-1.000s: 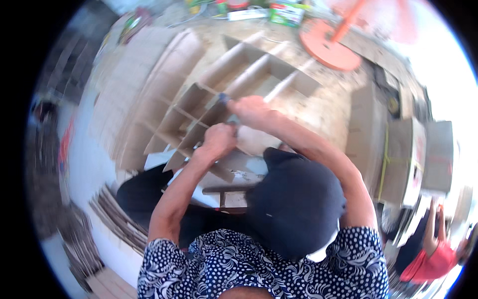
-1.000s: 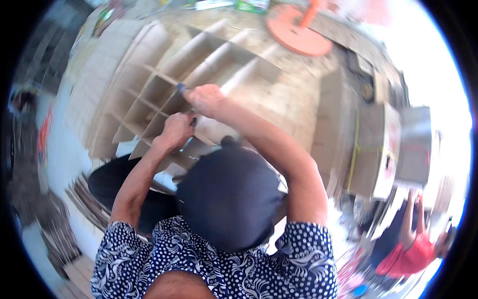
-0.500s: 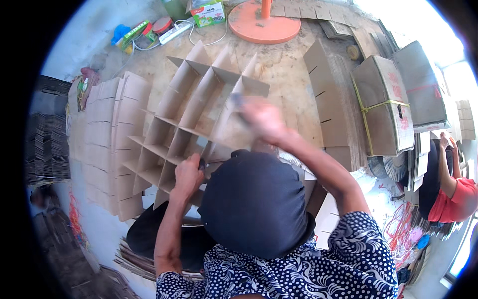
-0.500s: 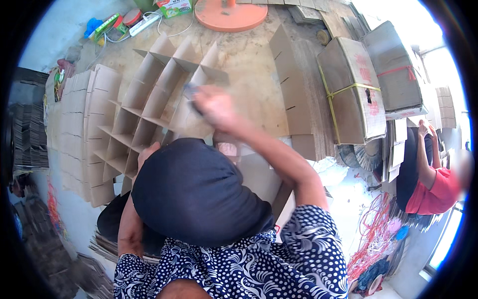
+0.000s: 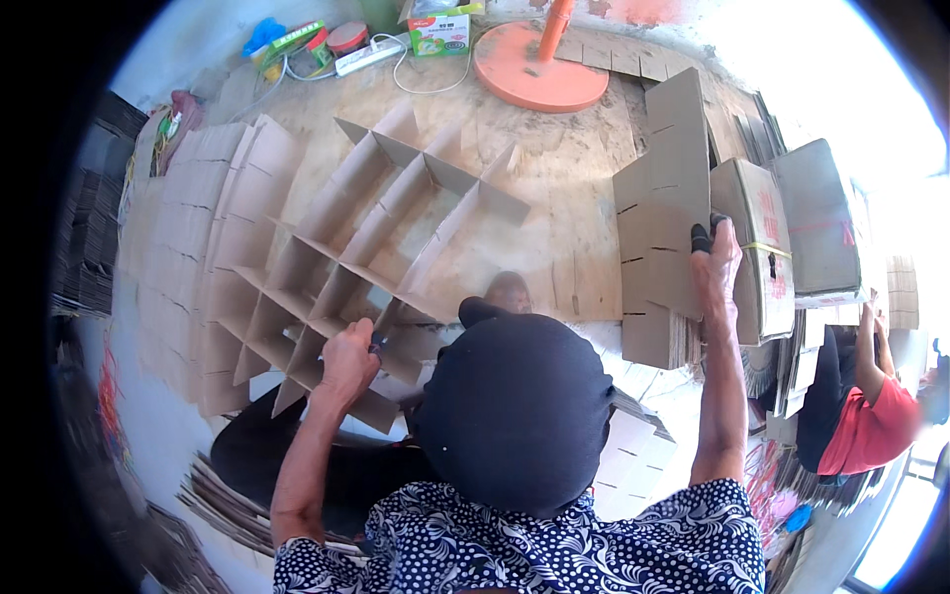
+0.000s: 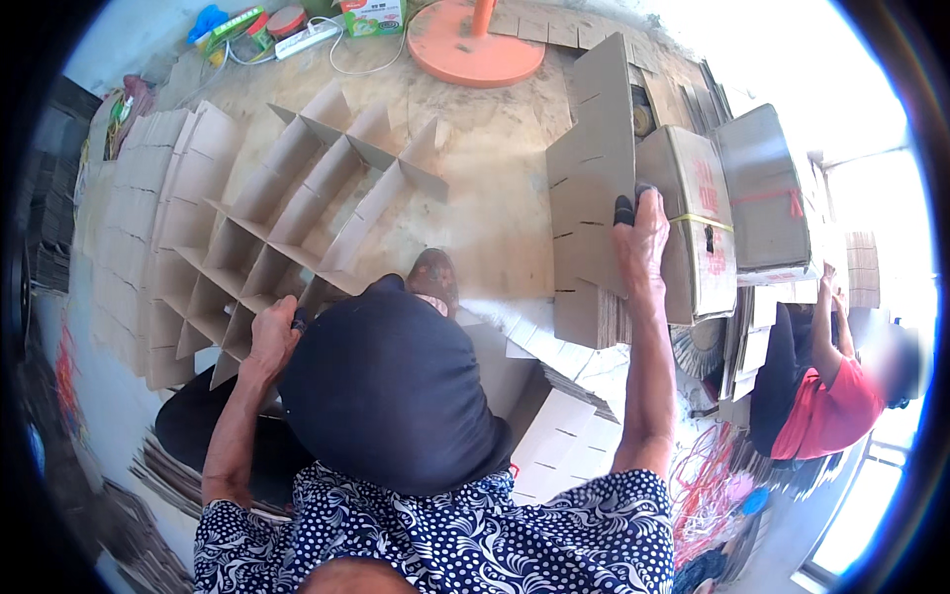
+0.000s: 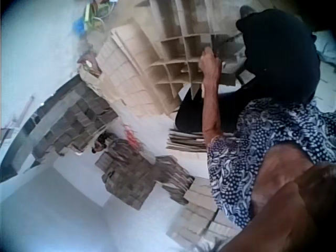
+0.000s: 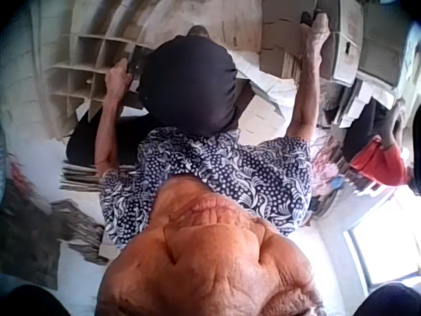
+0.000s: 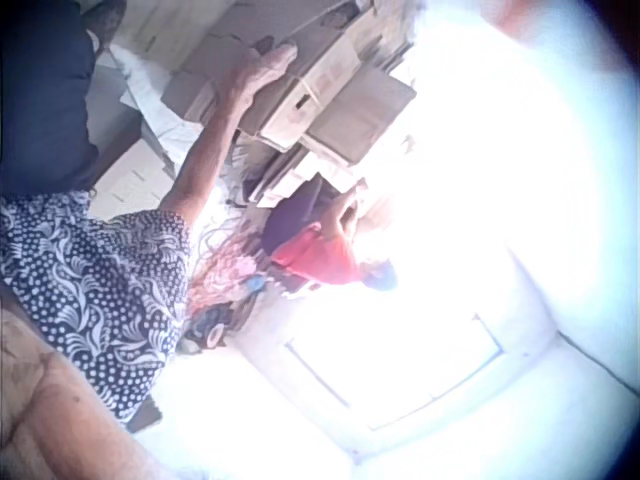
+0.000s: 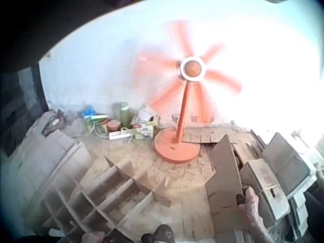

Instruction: The person sits at a low table and repeatedly inserts thin cardboard strips into pre-cut slots on a larger cardboard frame. They handle the strips one at a time, aligning and pushing them into place to form a grid-like structure.

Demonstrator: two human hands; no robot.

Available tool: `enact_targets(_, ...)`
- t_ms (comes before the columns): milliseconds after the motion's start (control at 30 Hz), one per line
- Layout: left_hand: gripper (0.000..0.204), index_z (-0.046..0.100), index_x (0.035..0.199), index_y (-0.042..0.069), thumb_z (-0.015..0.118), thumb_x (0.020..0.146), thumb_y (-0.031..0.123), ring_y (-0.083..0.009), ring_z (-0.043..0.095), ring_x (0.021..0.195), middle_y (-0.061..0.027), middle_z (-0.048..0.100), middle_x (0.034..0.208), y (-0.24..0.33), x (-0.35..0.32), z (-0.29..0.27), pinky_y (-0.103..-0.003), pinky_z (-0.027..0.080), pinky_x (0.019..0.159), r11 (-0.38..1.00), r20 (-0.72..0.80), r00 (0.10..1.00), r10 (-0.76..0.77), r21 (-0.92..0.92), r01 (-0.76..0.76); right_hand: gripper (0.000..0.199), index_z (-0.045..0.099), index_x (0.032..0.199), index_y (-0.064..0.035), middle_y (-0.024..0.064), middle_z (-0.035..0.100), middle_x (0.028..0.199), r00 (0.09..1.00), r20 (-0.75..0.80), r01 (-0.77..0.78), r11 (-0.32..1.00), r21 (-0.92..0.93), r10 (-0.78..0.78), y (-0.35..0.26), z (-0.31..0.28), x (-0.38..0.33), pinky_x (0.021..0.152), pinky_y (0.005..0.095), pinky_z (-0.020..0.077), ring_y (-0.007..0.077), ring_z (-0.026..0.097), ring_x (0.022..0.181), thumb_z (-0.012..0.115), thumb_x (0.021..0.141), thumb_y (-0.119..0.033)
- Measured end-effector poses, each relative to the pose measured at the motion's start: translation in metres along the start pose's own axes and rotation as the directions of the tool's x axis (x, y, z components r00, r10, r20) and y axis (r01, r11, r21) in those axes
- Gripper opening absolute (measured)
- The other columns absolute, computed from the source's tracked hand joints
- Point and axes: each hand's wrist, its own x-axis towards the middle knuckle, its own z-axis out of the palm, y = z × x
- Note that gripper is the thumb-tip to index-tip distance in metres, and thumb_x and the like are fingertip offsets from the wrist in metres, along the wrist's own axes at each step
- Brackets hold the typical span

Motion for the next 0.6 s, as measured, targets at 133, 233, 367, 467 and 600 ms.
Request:
enact_targets(133, 0.017, 0.049, 0.081, 0.003, 0.059, 0.068, 0.003, -0.0416, 0.060, 0.077, -0.0201, 0.060, 0.081, -0.005, 0.005, 0.007, -0.051, 0.047, 0.068, 1.000, -0.020, 1.000, 0.019, -0.009, -0.019, 0.016, 0.047, 0.083, 0.0012, 0.0253, 0.055, 0.072, 0.973, 0.160, -0.153, 0.986, -0.073, 0.163, 0.009, -0.015, -0.004, 0.064, 0.0469, 0.0432, 0.0454, 0.056, 0.071, 0.055, 0.070, 0.005)
enact_targets(233, 0.018, 0.049, 0.082, 0.003, 0.060, 0.068, 0.003, -0.0421, 0.059, 0.076, -0.0189, 0.059, 0.079, -0.002, 0.009, 0.007, -0.051, 0.047, 0.067, 0.999, -0.025, 0.999, 0.041, -0.023, -0.042, 0.017, 0.048, 0.084, -0.0002, 0.0244, 0.055, 0.073, 0.946, 0.265, -0.152, 0.977, -0.147, 0.187, 0.019, 0.002, -0.003, 0.064, 0.0475, 0.0438, 0.0445, 0.057, 0.072, 0.055, 0.070, 0.004)
enact_targets(367, 0.021, 0.050, 0.087, 0.002, 0.059, 0.069, 0.003, -0.0416, 0.058, 0.084, -0.0199, 0.059, 0.086, 0.001, 0.003, -0.004, -0.050, 0.047, 0.072, 0.996, 0.064, 0.996, 0.067, -0.069, -0.063, 0.020, 0.052, 0.087, -0.0029, 0.0223, 0.059, 0.083, 0.915, 0.401, 0.134, 0.903, -0.408, 0.046, 0.022, 0.033, -0.001, 0.070, 0.0483, 0.0465, 0.0423, 0.059, 0.081, 0.058, 0.069, 0.000)
enact_targets(467, 0.024, 0.051, 0.093, 0.000, 0.059, 0.070, 0.003, -0.0405, 0.056, 0.092, -0.0208, 0.057, 0.093, 0.011, 0.002, -0.036, -0.049, 0.046, 0.077, 0.993, 0.065, 0.997, 0.049, -0.112, -0.041, 0.025, 0.056, 0.095, -0.0042, 0.0173, 0.060, 0.083, 0.948, 0.283, 0.213, 0.952, -0.222, -0.146, 0.015, 0.025, 0.014, 0.066, 0.0400, 0.0487, 0.0360, 0.060, 0.076, 0.060, 0.071, -0.001)
enact_targets(600, 0.024, 0.053, 0.100, -0.002, 0.058, 0.077, 0.006, -0.0410, 0.055, 0.094, -0.0205, 0.057, 0.098, 0.019, 0.019, -0.054, -0.047, 0.045, 0.080, 0.977, -0.175, 0.984, 0.032, -0.204, -0.068, 0.043, 0.054, 0.120, -0.0033, 0.0158, 0.061, 0.076, 0.899, 0.217, 0.329, 0.914, 0.239, -0.380, -0.091, 0.043, 0.037, 0.060, 0.0235, 0.0463, 0.0160, 0.058, 0.061, 0.056, 0.079, 0.007)
